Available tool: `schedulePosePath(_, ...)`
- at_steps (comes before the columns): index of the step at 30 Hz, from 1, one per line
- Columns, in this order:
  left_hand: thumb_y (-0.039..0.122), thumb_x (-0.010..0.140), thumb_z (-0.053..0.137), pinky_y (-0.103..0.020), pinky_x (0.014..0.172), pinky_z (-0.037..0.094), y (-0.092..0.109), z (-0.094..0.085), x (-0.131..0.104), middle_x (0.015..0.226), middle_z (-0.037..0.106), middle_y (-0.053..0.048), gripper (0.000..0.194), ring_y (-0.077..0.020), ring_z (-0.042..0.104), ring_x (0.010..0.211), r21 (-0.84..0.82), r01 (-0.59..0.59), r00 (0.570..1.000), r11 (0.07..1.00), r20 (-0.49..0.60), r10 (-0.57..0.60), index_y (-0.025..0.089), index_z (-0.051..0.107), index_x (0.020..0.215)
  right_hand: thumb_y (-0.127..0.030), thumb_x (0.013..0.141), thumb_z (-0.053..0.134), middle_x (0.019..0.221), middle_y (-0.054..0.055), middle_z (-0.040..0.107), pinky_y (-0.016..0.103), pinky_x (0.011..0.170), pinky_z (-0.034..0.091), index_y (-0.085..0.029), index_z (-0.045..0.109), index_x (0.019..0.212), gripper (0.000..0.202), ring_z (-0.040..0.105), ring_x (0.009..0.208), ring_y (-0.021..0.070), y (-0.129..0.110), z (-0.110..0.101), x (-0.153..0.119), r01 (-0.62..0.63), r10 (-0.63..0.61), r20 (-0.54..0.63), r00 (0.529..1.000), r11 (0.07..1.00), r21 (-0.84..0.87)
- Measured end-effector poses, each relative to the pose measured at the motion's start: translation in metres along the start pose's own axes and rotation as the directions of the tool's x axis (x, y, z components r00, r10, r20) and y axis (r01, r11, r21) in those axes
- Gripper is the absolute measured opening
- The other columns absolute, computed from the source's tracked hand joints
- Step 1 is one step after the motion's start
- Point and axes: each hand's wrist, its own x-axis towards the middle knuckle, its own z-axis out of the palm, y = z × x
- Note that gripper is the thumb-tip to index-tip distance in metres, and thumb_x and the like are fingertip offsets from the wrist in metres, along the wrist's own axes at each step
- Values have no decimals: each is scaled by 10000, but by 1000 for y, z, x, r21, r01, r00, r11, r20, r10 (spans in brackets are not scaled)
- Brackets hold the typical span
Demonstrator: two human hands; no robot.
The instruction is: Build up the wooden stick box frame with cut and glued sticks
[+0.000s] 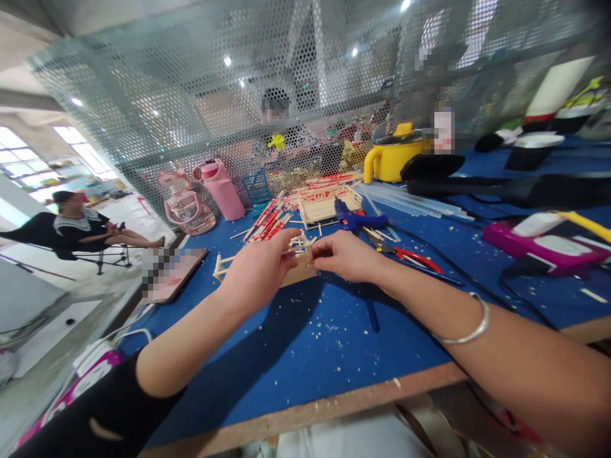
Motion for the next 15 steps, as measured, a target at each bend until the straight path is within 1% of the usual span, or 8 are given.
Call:
schedulePosePath(3, 172, 801, 590, -338, 763, 506, -1, 0, 4, 911, 752, -43, 448, -251, 695, 908, -104, -18, 1000, 994, 2, 18, 243, 547, 1241, -197, 697, 614, 520, -47, 515, 248, 527, 290, -186, 609, 555, 143, 430, 545, 100, 0, -1, 0, 2, -1, 18, 1000, 1000, -14)
schedulePosePath(6, 168, 801, 586, -318, 785, 510, -1, -2, 4, 909, 754, -22, 456, -220, 694, 922, -131, -18, 1000, 991, 16, 20, 244, 539, 1248, -201, 698, 617, 533, -46, 529, 247, 541, 296, -175, 612, 578, 123, 442, 558, 100, -1, -4, 0, -6, 7, 35, 999, 999, -34)
schedulePosePath(8, 170, 801, 588, -311, 790, 512, -1, -2, 3, 891, 756, -13, 457, -212, 695, 917, -136, -19, 1000, 990, 6, 21, 246, 536, 1249, -203, 701, 619, 539, -44, 539, 247, 551, 301, -170, 618, 591, 115, 450, 566, 102, -2, -5, 0, -12, 14, 44, 999, 999, -45)
schedulePosePath(12, 170, 793, 595, -306, 752, 526, -1, 0, 3, 887, 756, -15, 469, -211, 703, 885, -150, -16, 1000, 988, -1, 16, 239, 533, 1252, -216, 717, 615, 574, -37, 560, 241, 557, 315, -165, 636, 638, 96, 462, 586, 105, -1, -3, 1, -24, 27, 58, 998, 998, -57)
schedulePosePath(15, 155, 787, 591, -310, 759, 529, -1, 2, 3, 902, 756, -25, 470, -216, 698, 913, -158, -26, 1000, 987, -15, 24, 232, 541, 1247, -230, 747, 596, 600, -31, 580, 232, 561, 340, -163, 646, 671, 113, 481, 599, 105, -1, 0, 0, -41, 46, 68, 997, 996, -80)
